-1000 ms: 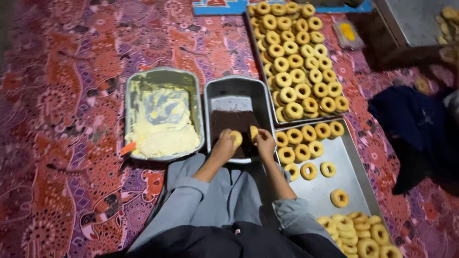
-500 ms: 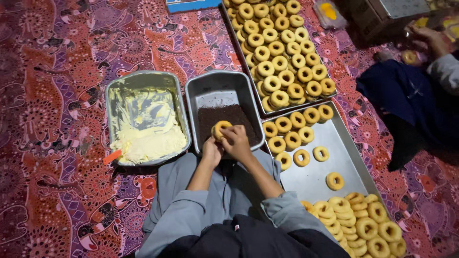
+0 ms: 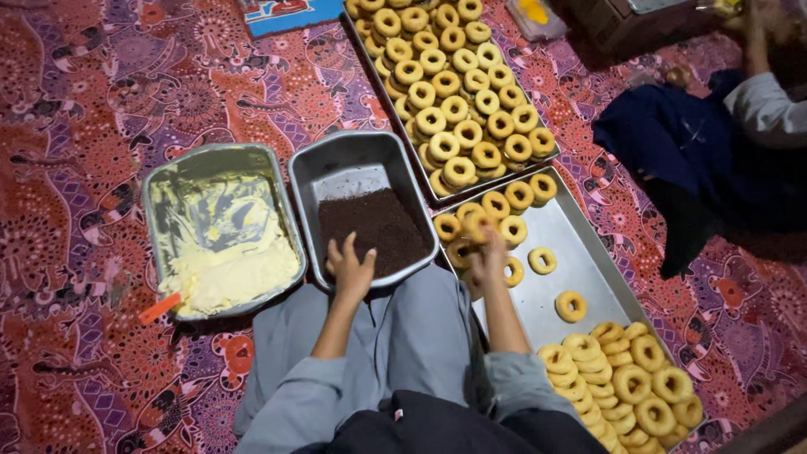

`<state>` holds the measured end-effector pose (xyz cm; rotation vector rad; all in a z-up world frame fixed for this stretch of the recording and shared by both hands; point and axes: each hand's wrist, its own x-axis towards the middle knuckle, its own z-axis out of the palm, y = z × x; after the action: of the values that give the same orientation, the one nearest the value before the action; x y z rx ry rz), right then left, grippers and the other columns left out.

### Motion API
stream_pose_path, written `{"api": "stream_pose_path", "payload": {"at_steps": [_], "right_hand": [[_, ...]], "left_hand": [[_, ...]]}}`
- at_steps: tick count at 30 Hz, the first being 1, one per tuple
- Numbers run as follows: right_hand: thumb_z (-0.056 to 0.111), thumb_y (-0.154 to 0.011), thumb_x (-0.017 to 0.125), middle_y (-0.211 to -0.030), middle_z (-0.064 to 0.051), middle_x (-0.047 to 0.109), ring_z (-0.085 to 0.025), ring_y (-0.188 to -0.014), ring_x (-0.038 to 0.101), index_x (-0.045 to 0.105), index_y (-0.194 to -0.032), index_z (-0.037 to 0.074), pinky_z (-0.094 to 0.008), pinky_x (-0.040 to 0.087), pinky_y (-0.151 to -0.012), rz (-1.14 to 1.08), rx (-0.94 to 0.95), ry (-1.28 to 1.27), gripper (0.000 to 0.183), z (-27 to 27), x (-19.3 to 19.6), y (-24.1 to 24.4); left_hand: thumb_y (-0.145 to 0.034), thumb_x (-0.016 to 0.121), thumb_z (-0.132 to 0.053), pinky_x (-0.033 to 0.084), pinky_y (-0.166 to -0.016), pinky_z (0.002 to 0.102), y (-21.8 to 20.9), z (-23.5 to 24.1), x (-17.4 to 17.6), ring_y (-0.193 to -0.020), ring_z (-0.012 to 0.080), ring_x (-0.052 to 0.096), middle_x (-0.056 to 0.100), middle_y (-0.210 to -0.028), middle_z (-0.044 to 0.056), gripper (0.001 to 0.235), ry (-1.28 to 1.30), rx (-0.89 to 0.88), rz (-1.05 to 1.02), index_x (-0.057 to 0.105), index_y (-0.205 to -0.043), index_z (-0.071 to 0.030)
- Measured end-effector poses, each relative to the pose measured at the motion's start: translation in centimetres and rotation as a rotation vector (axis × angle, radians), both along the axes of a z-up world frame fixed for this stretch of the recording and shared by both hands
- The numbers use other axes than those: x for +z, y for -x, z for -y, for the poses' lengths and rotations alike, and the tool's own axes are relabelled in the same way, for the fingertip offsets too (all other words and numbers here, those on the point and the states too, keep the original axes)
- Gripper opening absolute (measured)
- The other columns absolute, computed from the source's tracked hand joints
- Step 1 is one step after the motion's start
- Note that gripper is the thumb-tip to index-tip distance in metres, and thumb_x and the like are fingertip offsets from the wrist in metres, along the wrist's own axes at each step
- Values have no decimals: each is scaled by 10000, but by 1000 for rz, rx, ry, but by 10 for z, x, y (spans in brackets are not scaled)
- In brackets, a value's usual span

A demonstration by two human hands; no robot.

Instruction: The person sits on the floor and repeatedly fills ring-shaped pastries with a cream filling using their fingers, then rolls them in a dark crumb topping and places them on a tray.

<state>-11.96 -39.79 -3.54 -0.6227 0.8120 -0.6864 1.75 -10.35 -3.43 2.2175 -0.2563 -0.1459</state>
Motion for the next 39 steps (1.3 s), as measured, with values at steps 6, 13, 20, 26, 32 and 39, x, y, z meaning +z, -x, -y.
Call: {"api": "stream_pose_path", "payload": {"at_steps": [6, 13, 20, 26, 32, 39], "right_hand": [[135, -876, 818, -1016, -136, 716, -270, -845, 761, 576, -1086, 5, -457, 659, -763, -190, -561, 272, 346, 119, 7, 37], [345, -721, 917, -970, -131, 755, -219, -814, 717, 731, -979, 10, -393, 596, -763, -978, -323, 438, 462, 158, -6, 27], [593, -867, 795, -1016, -269, 711, -389, -904, 695, 719, -1042, -70, -463, 552, -816, -1338, 59, 832, 690, 201, -13, 48], [348, -786, 779, -1117, -176, 698, -380, -1027, 664, 774, -971, 95, -584, 523, -831, -1742, 1073, 1221, 314, 177, 10, 96], [260, -728, 772, -1047, -187, 728, -332, -912, 727, 650, -1106, 61, -438, 590, -806, -1115, -113, 715, 444, 118, 10, 112], [334, -745, 846, -1088, -255, 719, -380, -1015, 664, 723, -1068, 54, -486, 502, -911, -1332, 373, 896, 445, 52, 1, 97]], "left_hand": [[-951, 679, -277, 417, -1121, 468, 8, -61, 18, -1340, 342, 516, 525, -1454, 188, 469, 216, 93, -171, 603, -1390, -128], [-1007, 566, -154, 555, -946, 303, 37, -97, 32, -1129, 177, 633, 653, -1247, 90, 383, 695, 326, -449, 573, -1382, -78], [-1020, 577, -166, 532, -917, 306, 30, -116, 54, -1112, 114, 590, 627, -1267, 23, 312, 697, 377, -426, 606, -1317, -76], [-1001, 581, -167, 538, -946, 337, 27, -123, 66, -1158, 151, 601, 628, -1299, 47, 304, 705, 372, -422, 632, -1286, -75], [-1001, 586, -176, 532, -961, 358, 32, -123, 68, -1193, 184, 603, 618, -1336, 66, 308, 766, 367, -438, 619, -1282, -54], [-995, 575, -201, 529, -947, 334, 46, -127, 79, -1169, 180, 620, 627, -1291, 66, 309, 774, 295, -411, 626, -1262, -55]]}}
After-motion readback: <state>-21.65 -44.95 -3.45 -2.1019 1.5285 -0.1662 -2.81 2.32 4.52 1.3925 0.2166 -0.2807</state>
